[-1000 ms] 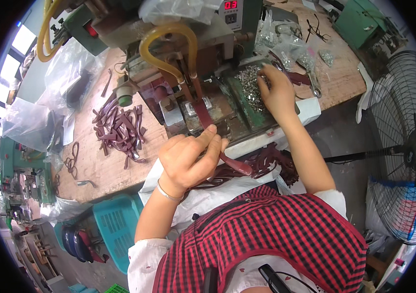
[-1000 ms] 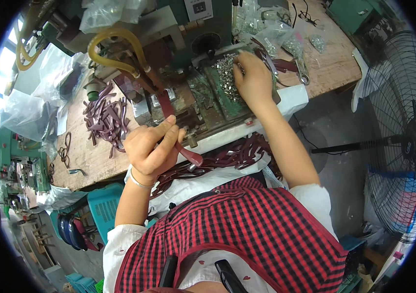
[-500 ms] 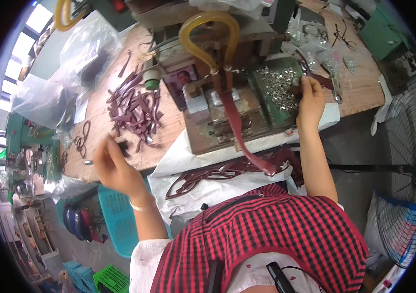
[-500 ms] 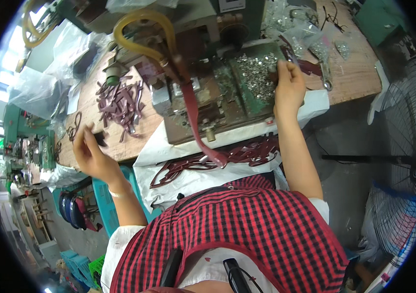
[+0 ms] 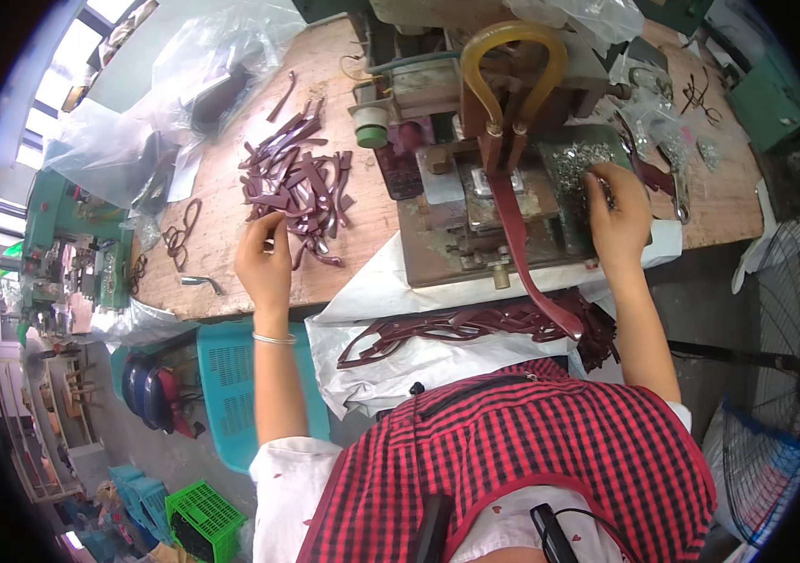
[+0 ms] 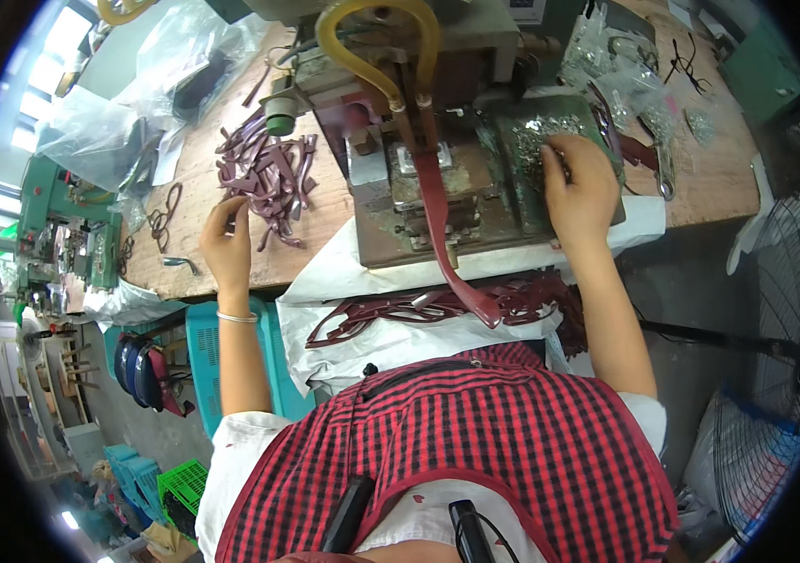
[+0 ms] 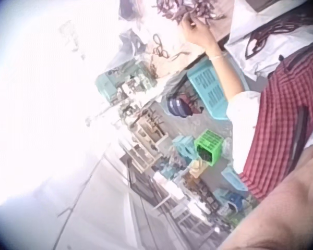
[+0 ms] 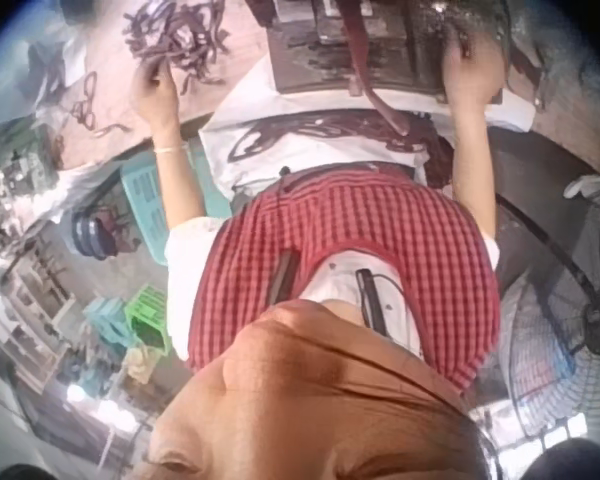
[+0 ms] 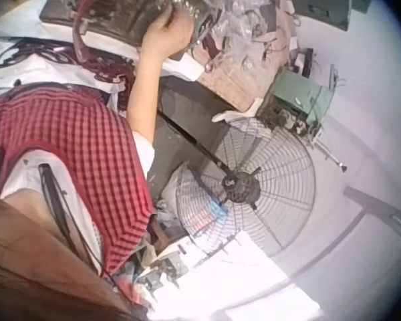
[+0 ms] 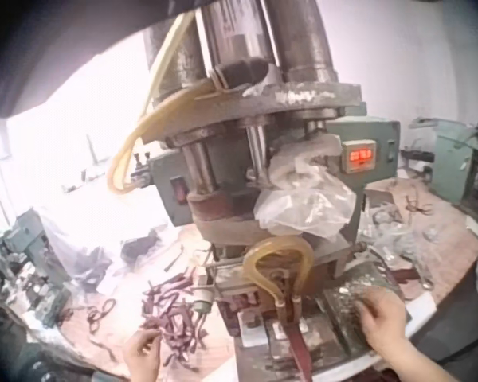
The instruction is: The person repeatedly places a reddish strap into a press-like machine, inserts small metal hardware pieces, and operates the press to attach the hardware. Finished strap segments are set aside on the table. The person handles straps and metal pieces by hand throughout.
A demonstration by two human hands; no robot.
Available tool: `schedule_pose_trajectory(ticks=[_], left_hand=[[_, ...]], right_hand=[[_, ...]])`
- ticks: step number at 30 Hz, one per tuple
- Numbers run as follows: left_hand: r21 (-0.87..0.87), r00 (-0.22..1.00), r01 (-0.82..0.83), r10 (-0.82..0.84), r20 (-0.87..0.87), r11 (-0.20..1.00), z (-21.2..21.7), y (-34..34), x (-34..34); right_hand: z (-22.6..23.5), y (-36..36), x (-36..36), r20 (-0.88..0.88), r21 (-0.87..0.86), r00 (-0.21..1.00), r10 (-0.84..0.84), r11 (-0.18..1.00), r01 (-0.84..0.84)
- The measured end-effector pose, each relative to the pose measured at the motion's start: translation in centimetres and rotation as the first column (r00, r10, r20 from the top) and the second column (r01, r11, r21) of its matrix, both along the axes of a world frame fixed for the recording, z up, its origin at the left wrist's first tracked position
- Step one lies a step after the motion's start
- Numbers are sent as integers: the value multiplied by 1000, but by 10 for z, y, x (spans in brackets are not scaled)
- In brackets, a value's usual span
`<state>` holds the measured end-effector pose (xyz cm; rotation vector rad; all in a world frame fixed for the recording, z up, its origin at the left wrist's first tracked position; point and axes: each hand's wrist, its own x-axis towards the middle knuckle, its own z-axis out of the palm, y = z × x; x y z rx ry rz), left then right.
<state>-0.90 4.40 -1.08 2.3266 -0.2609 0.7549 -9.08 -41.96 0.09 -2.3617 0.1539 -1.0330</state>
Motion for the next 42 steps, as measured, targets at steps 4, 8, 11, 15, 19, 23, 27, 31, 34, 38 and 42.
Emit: schedule_pose_trajectory(ticks=[4,8,11,15,19,23,27,31,34,38,42], left_hand=[[466,974,196,-227,10,863,32,-14,24],[491,990,121,-144,8,862,26,-26,69],[675,963,266,-229,-145,689,8,-33,83],[644,962,271,-229,-150,716,5,-37,86],[541,980,184,-192,-42,821,10,-29,78],[-160,987,151,-159,-38,976,6,-25,66],[-669,976,181,-213,34,721,52,-83,-2],[-195,764,601,-485,426,775,93,-151,-57],[305,643,617,-688,336,726,118,-184,-79],[346,589,601,-692,418,720,96,-202,-69],[407,580,558,-691,432,723,87,-200,-65]], right_hand=[[5,-8,-18,-30,488,999,-17,873,29],[47,31,-18,36,549,967,253,804,-230],[82,64,-2,45,506,917,397,782,-363],[80,90,9,129,680,894,430,618,-395],[80,97,9,182,754,894,410,525,-394],[97,112,7,236,857,851,469,313,-410],[104,118,-16,206,721,882,423,543,-429],[89,61,-16,34,400,888,459,808,-433],[33,19,-8,-219,-190,961,-170,973,129],[-2,-11,-8,-155,-188,980,-128,977,98],[5,-23,1,-110,63,988,-106,992,113]])
